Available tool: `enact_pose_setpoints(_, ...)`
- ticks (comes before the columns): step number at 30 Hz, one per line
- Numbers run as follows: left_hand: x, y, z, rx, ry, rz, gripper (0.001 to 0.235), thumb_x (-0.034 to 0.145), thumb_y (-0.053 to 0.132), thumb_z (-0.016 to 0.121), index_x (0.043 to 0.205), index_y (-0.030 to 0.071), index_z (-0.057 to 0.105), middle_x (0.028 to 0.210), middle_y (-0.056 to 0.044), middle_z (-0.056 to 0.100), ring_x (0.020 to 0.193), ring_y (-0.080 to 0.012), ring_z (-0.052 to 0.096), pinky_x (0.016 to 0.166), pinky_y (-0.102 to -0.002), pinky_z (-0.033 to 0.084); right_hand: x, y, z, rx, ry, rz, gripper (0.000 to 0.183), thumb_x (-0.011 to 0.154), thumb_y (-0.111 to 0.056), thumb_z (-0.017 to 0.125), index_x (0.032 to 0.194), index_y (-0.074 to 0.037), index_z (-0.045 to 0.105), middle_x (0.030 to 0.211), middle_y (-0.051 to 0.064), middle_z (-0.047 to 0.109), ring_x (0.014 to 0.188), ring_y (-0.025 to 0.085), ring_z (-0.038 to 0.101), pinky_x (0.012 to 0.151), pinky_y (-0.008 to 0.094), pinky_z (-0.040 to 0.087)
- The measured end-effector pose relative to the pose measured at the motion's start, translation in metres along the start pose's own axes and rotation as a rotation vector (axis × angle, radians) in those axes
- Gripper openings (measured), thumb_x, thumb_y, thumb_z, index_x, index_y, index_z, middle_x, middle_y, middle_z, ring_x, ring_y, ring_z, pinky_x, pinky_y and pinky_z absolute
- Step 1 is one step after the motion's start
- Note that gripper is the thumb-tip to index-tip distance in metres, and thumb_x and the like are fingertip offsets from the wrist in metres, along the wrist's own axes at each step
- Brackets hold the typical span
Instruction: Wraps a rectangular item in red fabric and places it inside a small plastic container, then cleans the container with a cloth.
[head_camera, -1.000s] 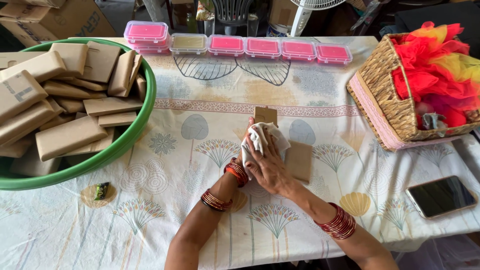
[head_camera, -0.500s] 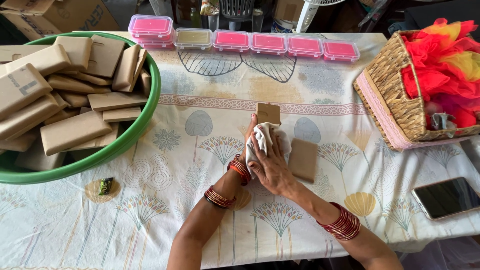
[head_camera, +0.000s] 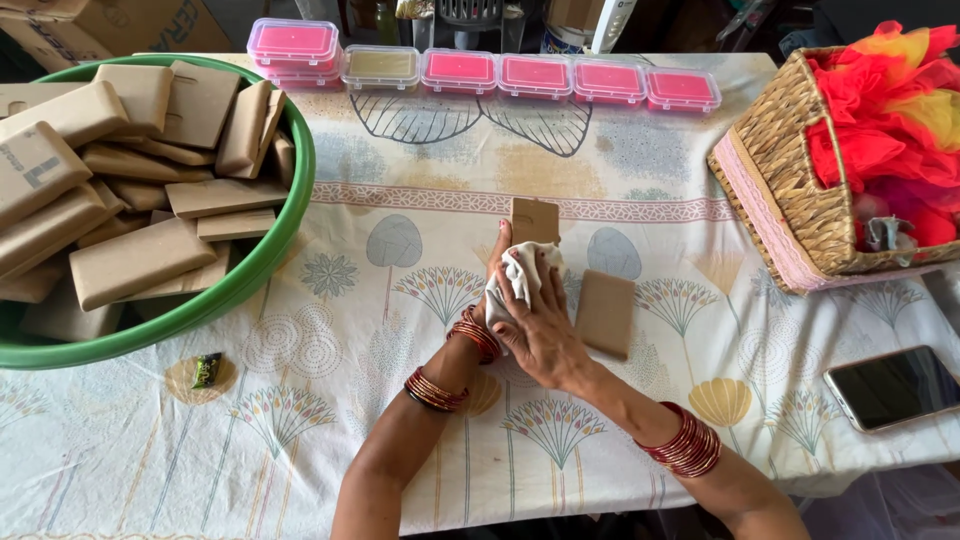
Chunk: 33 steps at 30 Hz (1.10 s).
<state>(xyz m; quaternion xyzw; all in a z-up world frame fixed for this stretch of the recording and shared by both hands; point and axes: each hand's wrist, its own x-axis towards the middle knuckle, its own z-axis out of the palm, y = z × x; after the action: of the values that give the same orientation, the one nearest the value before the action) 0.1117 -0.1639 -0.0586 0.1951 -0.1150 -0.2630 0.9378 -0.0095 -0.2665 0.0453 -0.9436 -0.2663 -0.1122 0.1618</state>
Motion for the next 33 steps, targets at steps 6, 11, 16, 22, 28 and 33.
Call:
enact_pose_setpoints(6,0.002,-0.023,0.031,0.199,0.053,-0.061,0.086,0.101,0.073,0.044,0.155,0.006,0.043,0.133,-0.029,0.056,0.118,-0.0359,0.061,0.090,-0.046,0.061,0.018,0.050,-0.021,-0.017,0.181,0.109,0.077,0.102,-0.070,0.009,0.167,-0.028,0.002,0.172,0.023,-0.003,0.159,0.043,-0.005,0.130,0.060,0.004)
enact_pose_setpoints(11,-0.014,-0.010,0.061,0.389,0.062,-0.071,0.082,0.088,0.069,0.047,0.153,0.021,0.034,0.142,-0.015,0.053,0.125,-0.0304,0.060,0.093,-0.045,0.062,0.014,0.044,-0.012,0.009,0.255,0.125,0.081,0.103,-0.071,0.009,0.167,-0.023,-0.001,0.171,0.024,-0.005,0.158,0.045,-0.006,0.129,0.061,0.004)
enact_pose_setpoints(16,-0.014,0.009,0.034,-0.053,-0.206,-0.004,0.087,0.118,0.071,0.042,0.153,-0.009,0.041,0.134,-0.030,0.057,0.111,-0.0408,0.060,0.084,-0.051,0.063,0.002,0.006,-0.004,-0.057,0.141,-0.060,0.081,0.102,-0.073,0.012,0.166,-0.025,-0.001,0.171,0.022,-0.004,0.157,0.046,-0.006,0.129,0.060,0.003)
enact_pose_setpoints(22,-0.013,-0.008,0.065,0.251,0.024,0.027,0.083,0.101,0.069,0.043,0.161,0.012,0.035,0.152,-0.026,0.051,0.135,-0.0337,0.054,0.107,-0.053,0.049,0.017,0.054,-0.021,-0.140,0.116,0.059,0.081,0.099,-0.070,0.013,0.165,-0.025,-0.003,0.170,0.025,-0.005,0.155,0.048,-0.003,0.126,0.062,0.007)
enact_pose_setpoints(28,-0.021,0.008,0.079,0.385,0.067,-0.103,0.077,0.091,0.066,0.038,0.155,0.022,0.033,0.145,-0.017,0.052,0.128,-0.0306,0.058,0.103,-0.055,0.055,0.012,0.035,-0.002,0.027,0.279,0.095,0.077,0.106,-0.071,0.016,0.168,-0.029,-0.002,0.175,0.019,-0.004,0.164,0.043,0.001,0.135,0.060,0.012)
enact_pose_setpoints(33,-0.008,-0.002,0.022,0.095,-0.017,-0.045,0.079,0.110,0.069,0.040,0.159,0.006,0.042,0.144,-0.024,0.055,0.124,-0.0325,0.061,0.101,-0.051,0.054,0.005,0.007,-0.003,-0.056,-0.067,-0.039,0.091,0.096,-0.075,0.027,0.164,-0.023,-0.001,0.170,0.024,-0.007,0.155,0.047,-0.004,0.125,0.063,0.007)
